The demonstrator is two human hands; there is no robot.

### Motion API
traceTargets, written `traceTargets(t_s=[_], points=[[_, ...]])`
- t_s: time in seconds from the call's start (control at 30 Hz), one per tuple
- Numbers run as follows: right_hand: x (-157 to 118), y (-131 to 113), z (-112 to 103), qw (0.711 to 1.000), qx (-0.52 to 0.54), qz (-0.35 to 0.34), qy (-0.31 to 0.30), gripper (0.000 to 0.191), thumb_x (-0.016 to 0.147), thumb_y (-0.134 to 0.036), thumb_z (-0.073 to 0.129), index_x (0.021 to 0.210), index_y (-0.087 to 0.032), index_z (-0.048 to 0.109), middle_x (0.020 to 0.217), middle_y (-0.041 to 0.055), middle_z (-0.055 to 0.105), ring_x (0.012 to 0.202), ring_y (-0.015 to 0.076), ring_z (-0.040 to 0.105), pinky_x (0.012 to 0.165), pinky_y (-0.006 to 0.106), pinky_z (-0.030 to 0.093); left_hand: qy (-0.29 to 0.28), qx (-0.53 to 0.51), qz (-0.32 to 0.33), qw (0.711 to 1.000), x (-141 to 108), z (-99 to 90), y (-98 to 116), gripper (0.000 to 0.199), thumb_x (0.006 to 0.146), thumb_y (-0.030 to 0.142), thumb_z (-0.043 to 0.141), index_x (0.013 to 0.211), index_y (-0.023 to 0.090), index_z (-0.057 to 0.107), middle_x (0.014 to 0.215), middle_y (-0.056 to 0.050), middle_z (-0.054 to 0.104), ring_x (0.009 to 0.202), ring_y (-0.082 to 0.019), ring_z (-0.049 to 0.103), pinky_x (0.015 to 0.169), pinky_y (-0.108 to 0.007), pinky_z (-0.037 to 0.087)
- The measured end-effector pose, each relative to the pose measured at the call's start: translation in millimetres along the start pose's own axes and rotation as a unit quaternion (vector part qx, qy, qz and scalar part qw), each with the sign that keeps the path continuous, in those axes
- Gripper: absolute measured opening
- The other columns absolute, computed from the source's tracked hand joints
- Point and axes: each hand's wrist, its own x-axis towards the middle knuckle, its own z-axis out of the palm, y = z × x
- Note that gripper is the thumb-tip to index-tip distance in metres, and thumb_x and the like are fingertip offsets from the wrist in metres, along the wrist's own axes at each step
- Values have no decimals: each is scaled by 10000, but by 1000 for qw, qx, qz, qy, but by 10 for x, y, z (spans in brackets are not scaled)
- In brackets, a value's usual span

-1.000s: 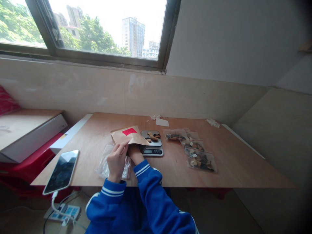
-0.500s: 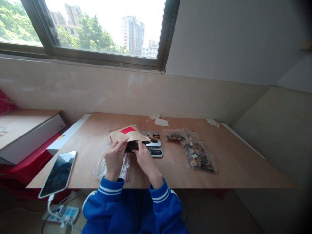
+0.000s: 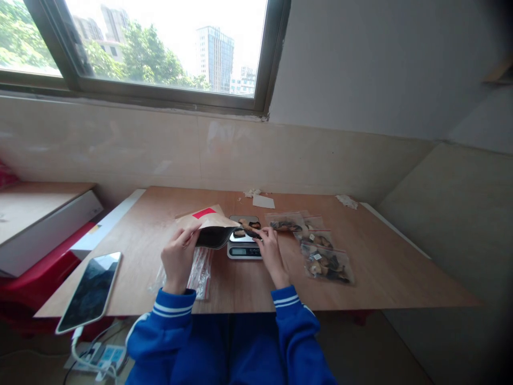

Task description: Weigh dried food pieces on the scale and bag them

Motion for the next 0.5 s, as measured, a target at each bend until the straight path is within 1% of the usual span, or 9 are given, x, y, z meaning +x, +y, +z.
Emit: traceTargets(t_s=[0.1, 0.17, 0.23, 0.37, 0.43, 0.5], points=[[48, 71, 78, 999, -27, -15, -31, 374, 879, -104, 432, 1173, -185, 648, 1012, 116, 598, 1002, 266, 539, 924, 449, 479, 0, -5, 0, 1000, -1, -5, -3, 223, 908, 347, 570, 1011, 250, 743, 759, 9, 651, 612, -92, 590, 563, -193, 367], [46, 70, 112, 999, -34, -16, -37, 390, 878, -83, 406, 1195, -163, 617, 1055, 124, 620, 1036, 269, 543, 946, 459, 464, 0, -7, -1, 1000, -1, -10, -9, 221, 908, 344, 569, 1010, 252, 743, 754, 12, 646, 602, -86, 582, 560, -191, 364], [29, 57, 135, 999, -32, -9, -36, 336, 878, -84, 414, 1140, -150, 615, 1056, 125, 639, 1033, 266, 557, 936, 449, 467, 1, -7, -1, 1000, 2, -18, -15, 220, 907, 345, 569, 1007, 255, 743, 749, 14, 642, 598, -84, 578, 558, -189, 362], [11, 51, 160, 999, -27, 3, -32, 205, 879, -102, 455, 959, -177, 628, 952, 100, 666, 946, 253, 589, 864, 411, 492, -2, -13, 0, 1000, 11, -33, -22, 222, 907, 351, 564, 1005, 260, 742, 746, 17, 638, 598, -82, 579, 560, -188, 364], [16, 47, 157, 999, -24, 2, -32, 198, 881, -111, 463, 946, -180, 637, 953, 101, 666, 952, 253, 592, 871, 415, 491, -3, -15, 0, 1000, 13, -36, -20, 220, 906, 349, 565, 1007, 262, 740, 759, 17, 643, 599, -82, 580, 562, -188, 366], [14, 0, 126, 1000, -13, -3, -26, 216, 886, -130, 463, 977, -180, 651, 1003, 110, 656, 989, 254, 588, 896, 427, 486, -5, -14, -1, 1000, 10, -34, -16, 218, 906, 344, 567, 1011, 262, 740, 764, 15, 643, 606, -85, 584, 562, -189, 364]])
